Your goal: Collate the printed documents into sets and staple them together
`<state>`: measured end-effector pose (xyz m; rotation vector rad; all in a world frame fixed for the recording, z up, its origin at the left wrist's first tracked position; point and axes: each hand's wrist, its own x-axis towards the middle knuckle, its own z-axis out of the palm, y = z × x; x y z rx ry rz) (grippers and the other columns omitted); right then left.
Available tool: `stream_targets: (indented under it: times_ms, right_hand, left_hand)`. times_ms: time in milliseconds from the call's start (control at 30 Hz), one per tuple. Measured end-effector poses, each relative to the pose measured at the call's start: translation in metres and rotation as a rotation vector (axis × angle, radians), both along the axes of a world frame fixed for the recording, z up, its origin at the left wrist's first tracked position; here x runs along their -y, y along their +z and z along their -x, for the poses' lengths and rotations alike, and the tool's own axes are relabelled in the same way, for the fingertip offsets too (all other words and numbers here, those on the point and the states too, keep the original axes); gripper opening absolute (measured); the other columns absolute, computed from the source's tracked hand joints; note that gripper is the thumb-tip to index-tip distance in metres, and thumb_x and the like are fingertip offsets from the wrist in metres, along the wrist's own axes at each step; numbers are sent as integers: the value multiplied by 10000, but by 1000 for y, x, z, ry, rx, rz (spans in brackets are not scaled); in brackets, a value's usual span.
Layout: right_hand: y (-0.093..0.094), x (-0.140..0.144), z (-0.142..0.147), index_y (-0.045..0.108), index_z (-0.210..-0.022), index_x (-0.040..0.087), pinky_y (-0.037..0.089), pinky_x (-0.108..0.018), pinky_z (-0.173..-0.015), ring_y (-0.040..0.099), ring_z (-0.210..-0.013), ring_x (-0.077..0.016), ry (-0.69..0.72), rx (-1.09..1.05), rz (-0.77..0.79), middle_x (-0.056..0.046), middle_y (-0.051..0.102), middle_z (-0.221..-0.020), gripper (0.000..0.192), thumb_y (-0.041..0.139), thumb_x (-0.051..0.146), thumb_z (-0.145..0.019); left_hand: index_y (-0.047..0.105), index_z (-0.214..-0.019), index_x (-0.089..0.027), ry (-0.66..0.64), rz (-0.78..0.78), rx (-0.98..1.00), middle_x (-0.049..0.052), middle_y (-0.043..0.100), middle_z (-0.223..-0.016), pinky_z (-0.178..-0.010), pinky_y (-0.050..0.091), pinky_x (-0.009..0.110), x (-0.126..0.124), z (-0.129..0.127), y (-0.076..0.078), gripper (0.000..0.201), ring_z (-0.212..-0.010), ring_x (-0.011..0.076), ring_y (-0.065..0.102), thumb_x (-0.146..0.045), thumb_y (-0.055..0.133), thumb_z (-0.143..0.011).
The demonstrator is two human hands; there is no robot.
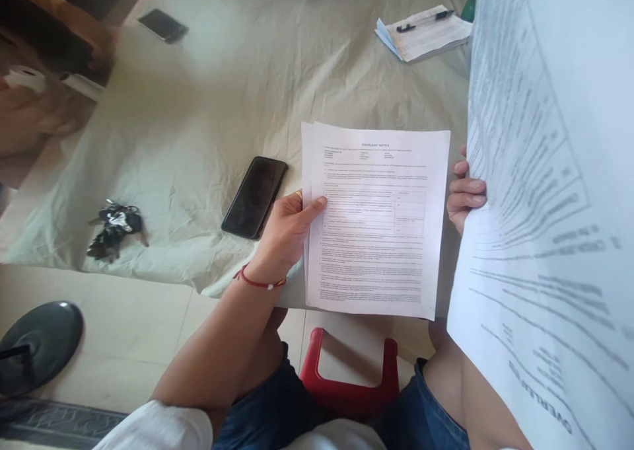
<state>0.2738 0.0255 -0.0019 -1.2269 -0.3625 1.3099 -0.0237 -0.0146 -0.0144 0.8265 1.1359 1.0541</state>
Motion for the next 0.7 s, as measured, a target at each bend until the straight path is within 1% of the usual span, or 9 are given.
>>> stream_targets:
  times_ms: [67,200,300,367,467,533,600,667,700]
  right_hand:
    - [0,0,0,780,-831,203,-23,-62,-499,221,-419,62,3,5,10,107,550,-652,477,355,254,-1041]
    - [-12,-2,-14,799,-879,217,-19,-125,-496,208,-422,32,121,143,-59,109,557,-673,454,371,268,-1023]
    - [-24,-4,-26,825,-943,225,43,-136,-480,235,-426,20,160,162,-92,98,623,-713,417,418,281,-1012]
    - [-27,-4,-28,837,-972,226,77,-133,-478,255,-428,20,167,158,-95,91,663,-740,415,428,286,-1013]
    - [-19,-2,-18,841,-968,222,51,-125,-490,258,-428,34,138,175,-65,90,673,-749,455,392,269,-1025]
    - [-7,-1,-6,834,-931,213,18,-112,-505,259,-427,49,64,144,12,96,651,-718,475,373,250,-1039]
    - [4,0,5,816,-896,197,-1,-78,-524,264,-428,66,-61,44,80,107,600,-665,452,393,231,-1051]
    - [8,0,9,805,-869,182,-12,-47,-525,261,-427,79,-99,-45,84,108,581,-647,436,415,235,-1057]
    - [7,0,9,806,-862,180,-12,-39,-519,258,-426,81,-88,-75,70,105,583,-648,432,426,243,-1058]
  left_hand:
    - [822,-1007,-171,5,-1,-9,101,889,-1012,-847,656,372,0,0,-1,280,-910,255,835,-415,881,-881]
    - [816,-1001,-181,-2,-15,4,99,887,-1011,-870,668,397,-1,0,-3,289,-920,268,837,-430,888,-872]
    - [812,-993,-183,-1,-19,10,101,886,-1016,-892,674,409,-1,-1,-3,295,-946,278,841,-437,895,-868]
    - [817,-1009,-179,0,-16,6,106,886,-1025,-898,675,409,0,-1,-2,297,-962,281,843,-432,894,-873]
    - [824,-1033,-170,0,-15,4,109,886,-1024,-898,674,401,0,-1,-2,295,-949,271,843,-417,887,-884]
    - [824,-1033,-167,1,-12,6,109,885,-1016,-897,674,397,0,-1,-2,292,-935,264,844,-412,884,-887]
    - [822,-1034,-166,1,-11,5,110,885,-1018,-900,676,399,0,0,-2,296,-944,266,844,-415,885,-885]
    - [820,-1030,-168,3,-10,1,109,884,-1019,-897,677,400,0,0,-2,301,-957,272,843,-420,888,-879]
    - [819,-1024,-170,4,-10,-1,108,884,-1018,-892,676,398,0,0,-2,299,-962,274,843,-420,890,-877]
